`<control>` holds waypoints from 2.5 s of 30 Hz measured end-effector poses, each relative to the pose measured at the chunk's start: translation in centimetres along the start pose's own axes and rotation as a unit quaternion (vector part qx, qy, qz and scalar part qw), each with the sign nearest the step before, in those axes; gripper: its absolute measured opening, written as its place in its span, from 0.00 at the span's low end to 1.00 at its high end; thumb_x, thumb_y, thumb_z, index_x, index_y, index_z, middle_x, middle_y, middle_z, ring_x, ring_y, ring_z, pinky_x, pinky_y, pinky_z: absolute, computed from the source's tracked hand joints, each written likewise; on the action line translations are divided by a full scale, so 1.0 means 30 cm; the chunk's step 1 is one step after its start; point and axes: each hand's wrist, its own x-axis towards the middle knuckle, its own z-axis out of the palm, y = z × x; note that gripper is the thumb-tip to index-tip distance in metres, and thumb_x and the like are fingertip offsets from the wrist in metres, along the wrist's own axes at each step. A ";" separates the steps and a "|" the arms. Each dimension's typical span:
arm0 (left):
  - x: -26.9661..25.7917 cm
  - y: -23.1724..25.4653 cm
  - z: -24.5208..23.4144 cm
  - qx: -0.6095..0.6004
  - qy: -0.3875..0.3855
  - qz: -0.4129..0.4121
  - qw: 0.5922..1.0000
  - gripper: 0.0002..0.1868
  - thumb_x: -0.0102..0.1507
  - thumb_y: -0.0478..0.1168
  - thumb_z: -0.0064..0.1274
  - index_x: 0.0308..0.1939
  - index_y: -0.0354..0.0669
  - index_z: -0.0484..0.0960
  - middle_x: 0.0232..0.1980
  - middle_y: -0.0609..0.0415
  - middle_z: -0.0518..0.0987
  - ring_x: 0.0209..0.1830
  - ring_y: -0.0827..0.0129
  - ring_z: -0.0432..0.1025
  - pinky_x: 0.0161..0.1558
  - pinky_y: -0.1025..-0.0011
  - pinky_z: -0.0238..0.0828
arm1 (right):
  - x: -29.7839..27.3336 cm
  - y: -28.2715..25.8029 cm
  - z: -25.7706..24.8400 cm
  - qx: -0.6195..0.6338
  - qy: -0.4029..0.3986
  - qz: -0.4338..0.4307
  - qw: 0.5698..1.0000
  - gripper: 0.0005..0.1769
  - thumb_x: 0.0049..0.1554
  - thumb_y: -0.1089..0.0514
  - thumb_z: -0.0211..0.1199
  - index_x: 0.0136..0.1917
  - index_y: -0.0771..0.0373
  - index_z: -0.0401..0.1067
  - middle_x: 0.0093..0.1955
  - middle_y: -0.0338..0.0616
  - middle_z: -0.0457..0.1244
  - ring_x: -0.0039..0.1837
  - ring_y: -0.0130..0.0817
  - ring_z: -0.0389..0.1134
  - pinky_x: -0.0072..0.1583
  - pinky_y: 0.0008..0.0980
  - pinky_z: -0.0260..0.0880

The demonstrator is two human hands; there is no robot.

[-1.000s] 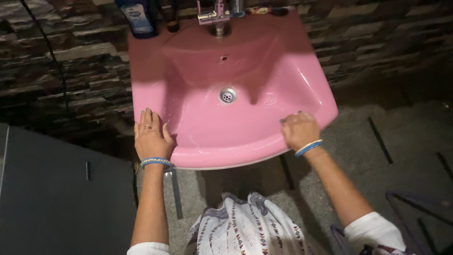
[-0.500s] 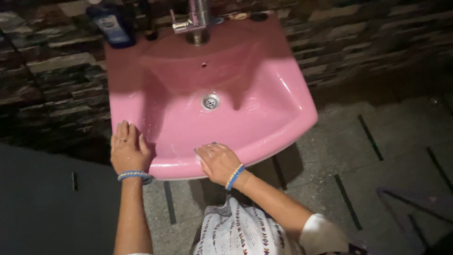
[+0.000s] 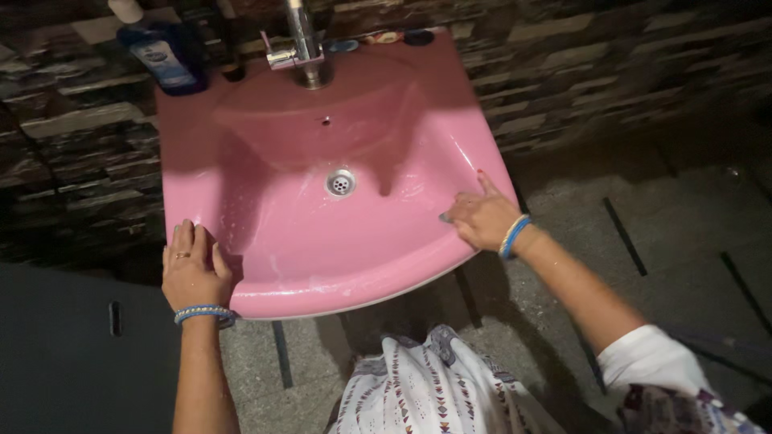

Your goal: The person cleans a pink sink using a green sponge by scrubbing the basin walls and bottom while using soap and water.

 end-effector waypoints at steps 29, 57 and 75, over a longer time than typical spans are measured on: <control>0.001 0.001 0.005 0.037 -0.006 -0.005 0.999 0.23 0.67 0.41 0.51 0.66 0.40 0.79 0.76 0.45 0.72 0.75 0.51 0.66 0.74 0.53 0.60 | 0.409 0.178 0.030 -0.083 0.023 0.173 0.981 0.41 0.61 0.53 0.54 0.84 0.57 0.44 0.86 0.54 0.36 0.85 0.56 0.33 0.80 0.55 0.32; 0.025 0.021 -0.013 0.028 -0.025 -0.040 0.998 0.24 0.66 0.42 0.51 0.65 0.42 0.79 0.75 0.47 0.72 0.77 0.54 0.64 0.75 0.56 0.59 | 0.250 0.150 -0.006 0.075 0.125 0.330 0.933 0.61 0.50 0.41 0.69 0.81 0.73 0.40 0.82 0.77 0.27 0.80 0.72 0.34 0.77 0.56 0.38; 0.024 0.020 -0.018 0.012 -0.027 -0.058 0.998 0.25 0.64 0.42 0.52 0.66 0.43 0.78 0.75 0.46 0.71 0.75 0.51 0.65 0.74 0.56 0.60 | 0.232 0.111 -0.083 0.017 -0.038 0.323 0.945 0.61 0.50 0.41 0.70 0.81 0.65 0.37 0.84 0.61 0.31 0.84 0.56 0.31 0.79 0.50 0.32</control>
